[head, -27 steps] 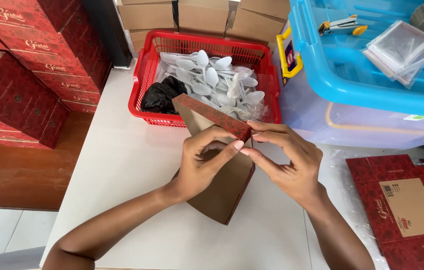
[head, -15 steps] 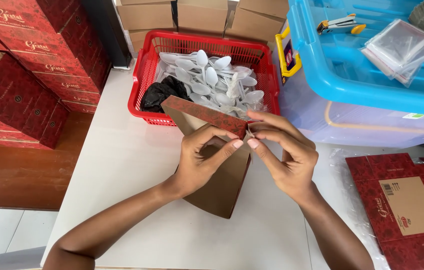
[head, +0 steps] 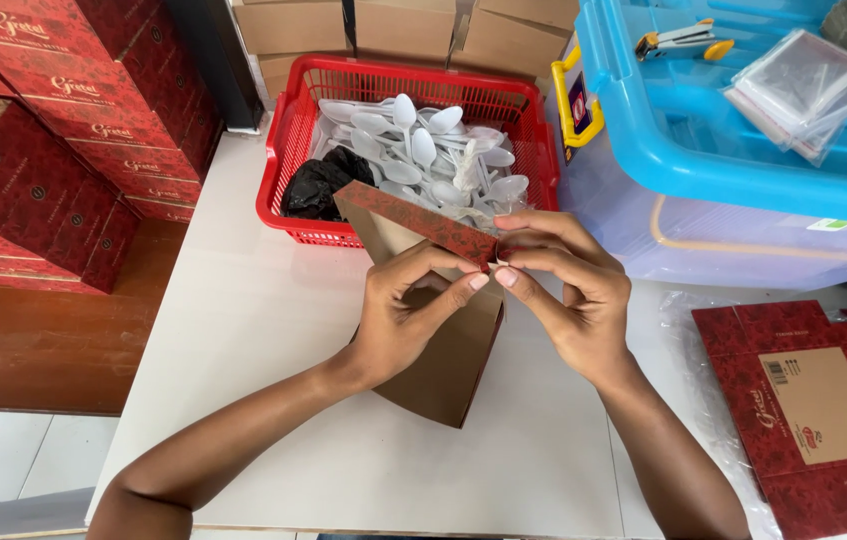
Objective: The person assembles a flat-packed cardboard box by folding and tucking the flaps into place. They then place the finished box on a stack of similar boxes and begin assembling a second box from another flat sheet.
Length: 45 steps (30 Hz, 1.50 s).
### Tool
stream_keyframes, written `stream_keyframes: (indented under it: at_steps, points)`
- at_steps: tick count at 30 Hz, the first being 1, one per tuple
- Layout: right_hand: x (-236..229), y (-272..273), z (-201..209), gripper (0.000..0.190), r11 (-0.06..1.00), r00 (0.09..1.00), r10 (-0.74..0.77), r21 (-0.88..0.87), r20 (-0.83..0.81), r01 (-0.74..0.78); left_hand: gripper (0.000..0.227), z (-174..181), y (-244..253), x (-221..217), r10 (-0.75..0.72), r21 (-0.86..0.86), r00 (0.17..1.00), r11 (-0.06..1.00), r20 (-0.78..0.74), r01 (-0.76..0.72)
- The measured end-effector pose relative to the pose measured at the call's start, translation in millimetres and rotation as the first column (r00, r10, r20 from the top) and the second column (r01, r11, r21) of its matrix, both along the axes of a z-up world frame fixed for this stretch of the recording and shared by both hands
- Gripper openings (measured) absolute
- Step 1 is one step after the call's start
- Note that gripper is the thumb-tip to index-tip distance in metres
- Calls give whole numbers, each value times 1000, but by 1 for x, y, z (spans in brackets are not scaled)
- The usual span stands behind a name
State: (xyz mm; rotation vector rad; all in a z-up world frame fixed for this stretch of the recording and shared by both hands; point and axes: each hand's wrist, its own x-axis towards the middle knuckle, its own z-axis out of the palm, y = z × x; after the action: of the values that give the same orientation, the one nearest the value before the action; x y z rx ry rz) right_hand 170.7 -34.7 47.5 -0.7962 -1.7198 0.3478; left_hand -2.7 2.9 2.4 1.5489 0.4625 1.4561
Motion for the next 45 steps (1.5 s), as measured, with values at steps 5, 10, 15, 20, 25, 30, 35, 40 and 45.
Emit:
stream_keyframes:
  at_steps: [5, 10, 15, 20, 25, 30, 35, 40, 45]
  points:
    - [1, -1, 1, 4, 1000, 998, -15, 18, 63, 13, 12, -19, 9, 2, -76, -113, 995, 990, 57, 82]
    - [3, -3, 12, 4, 1000, 997, 13, 3, 81, -13, 10, -15, 16, 4, -149, -186, 983, 968, 104, 166]
    - [5, -1, 4, 4, 1000, 994, 11, -21, 108, -9, 18, -4, 12, 1, -203, -245, 974, 944, 99, 221]
    - [0, -2, -1, 6, 1000, 992, -7, -7, 125, 8, 21, -26, 14, 5, -189, -283, 977, 936, 96, 209]
    - [1, -1, -4, 8, 999, 987, -51, 7, 149, 51, 19, -25, 12, 7, -219, -380, 968, 891, 122, 249]
    - [3, 2, 0, 19, 998, 995, -33, -47, 92, 37, 30, -40, 14, 10, -232, -505, 951, 807, 204, 305]
    - [21, 13, -17, 41, 983, 999, 49, -179, -11, -51, 22, -29, 7, 10, -275, -523, 947, 790, 167, 321]
    - [22, 5, 8, 40, 987, 978, 123, -122, 171, -103, 23, -26, 9, 10, -318, -467, 932, 807, 173, 362]
    - [15, -15, 27, 25, 987, 940, 139, 31, 311, -156, 25, -10, 5, -2, 72, -393, 970, 919, 231, 25]
